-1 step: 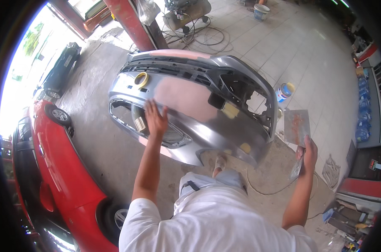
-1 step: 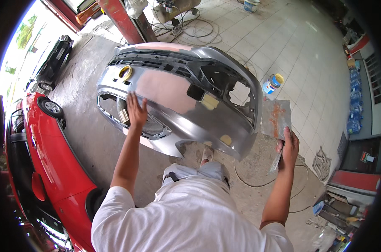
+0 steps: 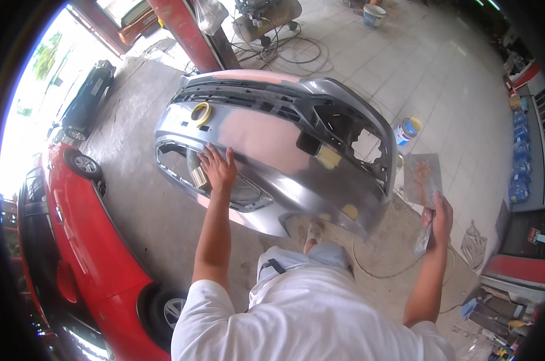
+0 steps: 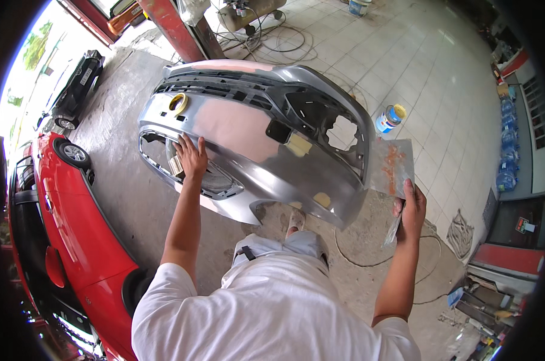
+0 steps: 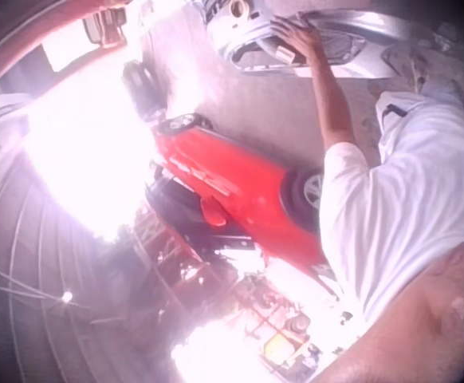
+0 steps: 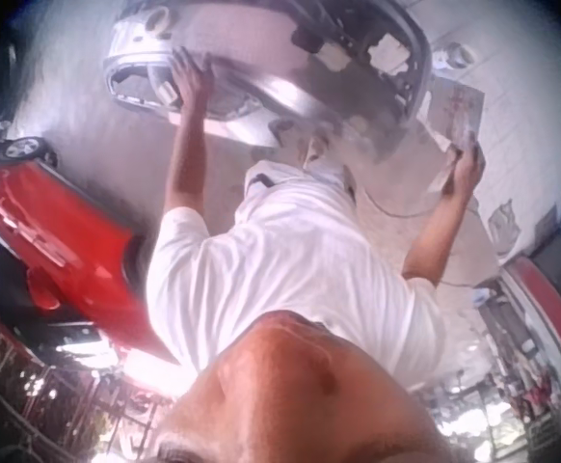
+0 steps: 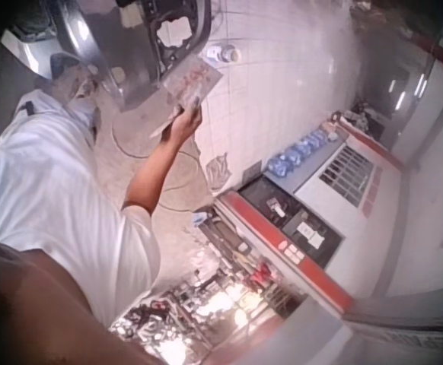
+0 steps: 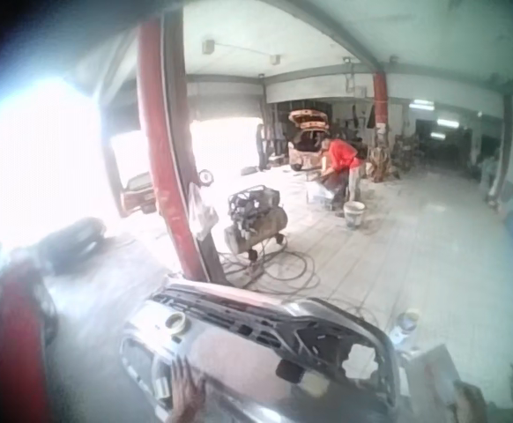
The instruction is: The person sands a red car hood and a gray car bumper using a sanding block and sandpaper. They move between the two parts, applying pressure to smooth the surfaces in a workshop setting.
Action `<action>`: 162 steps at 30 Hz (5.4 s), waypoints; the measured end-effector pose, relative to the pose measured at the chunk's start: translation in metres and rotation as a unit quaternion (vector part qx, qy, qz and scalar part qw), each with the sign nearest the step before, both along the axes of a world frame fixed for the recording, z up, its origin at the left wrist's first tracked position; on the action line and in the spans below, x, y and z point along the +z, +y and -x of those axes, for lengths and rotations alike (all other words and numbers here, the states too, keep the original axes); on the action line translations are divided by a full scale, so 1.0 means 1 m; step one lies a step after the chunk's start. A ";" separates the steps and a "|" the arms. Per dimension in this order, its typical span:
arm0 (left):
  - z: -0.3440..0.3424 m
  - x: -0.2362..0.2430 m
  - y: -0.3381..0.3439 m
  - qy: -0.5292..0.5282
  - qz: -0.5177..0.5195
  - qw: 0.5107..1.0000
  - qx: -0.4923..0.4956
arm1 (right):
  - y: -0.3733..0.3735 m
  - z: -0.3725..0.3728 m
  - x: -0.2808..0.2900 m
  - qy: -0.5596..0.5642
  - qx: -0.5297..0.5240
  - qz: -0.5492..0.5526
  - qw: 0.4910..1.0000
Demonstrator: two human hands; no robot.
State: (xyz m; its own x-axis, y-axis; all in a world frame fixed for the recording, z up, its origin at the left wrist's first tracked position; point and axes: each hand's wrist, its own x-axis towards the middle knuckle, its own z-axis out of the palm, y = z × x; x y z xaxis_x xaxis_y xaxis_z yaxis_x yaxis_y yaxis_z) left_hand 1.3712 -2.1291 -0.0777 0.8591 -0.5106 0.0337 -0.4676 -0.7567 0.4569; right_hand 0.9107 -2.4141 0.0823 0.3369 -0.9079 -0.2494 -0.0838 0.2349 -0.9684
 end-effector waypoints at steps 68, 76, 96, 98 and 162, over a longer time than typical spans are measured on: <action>0.131 0.059 -0.132 0.082 0.082 0.964 -0.241 | -0.071 0.038 -0.084 -0.018 0.163 -0.173 0.971; 0.260 -0.020 0.099 0.371 -0.210 0.899 -0.099 | -0.055 0.007 -0.085 -0.031 0.212 -0.178 0.960; 0.367 -0.083 0.284 0.203 -0.016 0.951 0.233 | 0.187 -0.041 -0.049 0.024 0.572 -0.251 0.781; 0.383 -0.084 0.300 0.264 -0.021 0.933 0.246 | 0.199 -0.023 -0.063 0.024 0.559 -0.257 0.788; 0.739 0.150 0.060 -0.013 0.269 0.963 0.031 | 0.180 0.330 -0.034 -0.117 0.647 0.125 0.743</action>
State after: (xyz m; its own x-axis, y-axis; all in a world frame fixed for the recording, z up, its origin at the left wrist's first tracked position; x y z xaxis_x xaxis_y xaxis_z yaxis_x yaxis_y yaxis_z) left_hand 0.6326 -2.0689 0.0722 0.8823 -0.3617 0.3013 -0.4465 -0.4404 0.7789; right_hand 0.5803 -2.2338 0.0484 0.9756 0.2062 0.0753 0.0945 -0.0849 -0.9919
